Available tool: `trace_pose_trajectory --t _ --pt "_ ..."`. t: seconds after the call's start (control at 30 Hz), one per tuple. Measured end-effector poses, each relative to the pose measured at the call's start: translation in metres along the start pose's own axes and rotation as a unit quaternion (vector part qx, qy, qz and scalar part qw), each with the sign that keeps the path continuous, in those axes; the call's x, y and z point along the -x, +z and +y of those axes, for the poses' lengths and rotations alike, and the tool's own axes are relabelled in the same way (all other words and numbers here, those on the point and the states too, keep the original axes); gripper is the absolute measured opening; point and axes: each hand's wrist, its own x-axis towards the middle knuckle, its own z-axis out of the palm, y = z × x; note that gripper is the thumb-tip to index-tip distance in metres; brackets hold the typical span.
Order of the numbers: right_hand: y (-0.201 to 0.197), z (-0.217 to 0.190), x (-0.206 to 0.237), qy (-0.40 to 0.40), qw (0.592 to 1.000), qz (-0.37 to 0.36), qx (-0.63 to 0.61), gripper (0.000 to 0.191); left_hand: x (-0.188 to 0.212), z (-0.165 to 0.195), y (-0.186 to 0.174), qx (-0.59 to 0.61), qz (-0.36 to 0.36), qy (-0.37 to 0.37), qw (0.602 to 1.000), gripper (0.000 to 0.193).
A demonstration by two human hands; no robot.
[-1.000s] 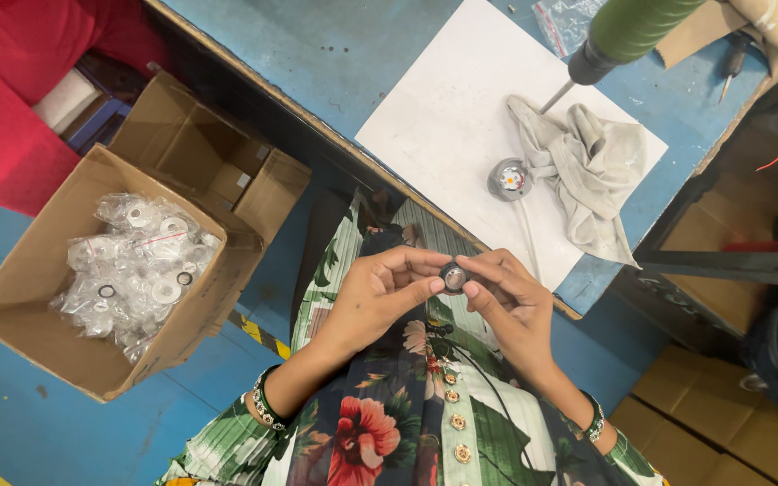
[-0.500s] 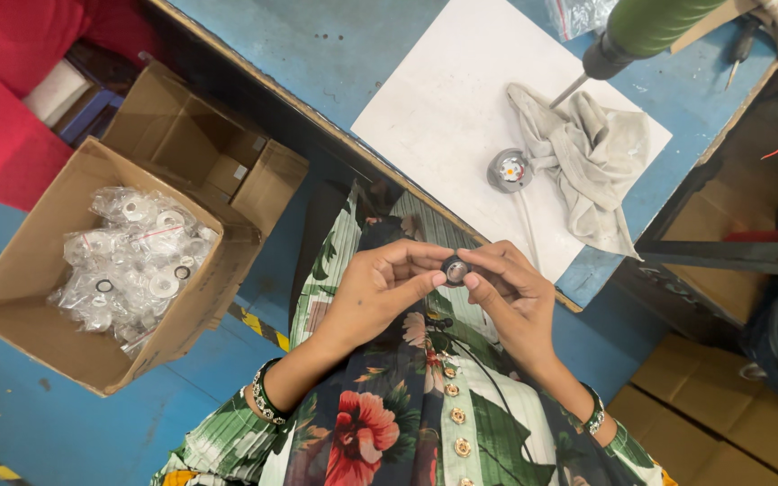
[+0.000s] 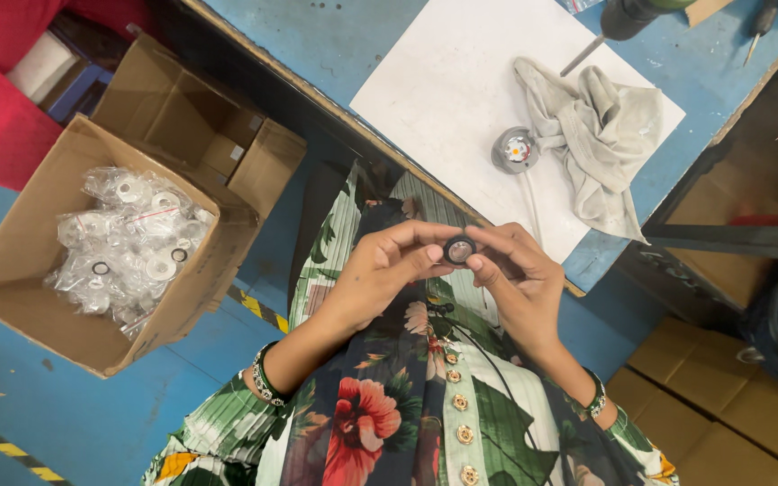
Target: The person assembles small LED light units by hand at a workbench. They place a clear plastic cover over a circular LED module, then fit a black rubber ring around the edge to secure it. The person repeats this process for multiple units, handling each component individually.
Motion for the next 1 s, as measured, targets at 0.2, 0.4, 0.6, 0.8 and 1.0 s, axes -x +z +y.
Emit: trace_pose_trajectory --t 0.2,0.4,0.6,0.8,1.0 --pt "-0.002 0.003 -0.001 -0.001 0.998 -0.022 -0.057 0.021 -0.003 -0.007 -0.004 0.002 -0.001 -0.018 1.000 0.033" --pt "-0.003 0.007 -0.001 0.018 0.996 -0.032 -0.078 0.023 -0.004 -0.014 -0.006 0.011 0.006 -0.013 1.000 0.029" --pt "-0.008 0.015 -0.003 0.044 0.979 -0.007 -0.200 0.028 -0.003 -0.003 -0.013 -0.053 0.076 0.034 0.995 0.028" --pt "-0.007 0.018 -0.005 0.068 0.966 -0.003 -0.250 0.024 0.000 0.003 0.000 -0.066 0.064 0.078 0.993 0.022" --pt "0.011 0.017 -0.003 0.017 0.971 0.007 -0.240 0.018 0.007 0.009 0.017 -0.293 0.102 0.258 0.915 0.011"
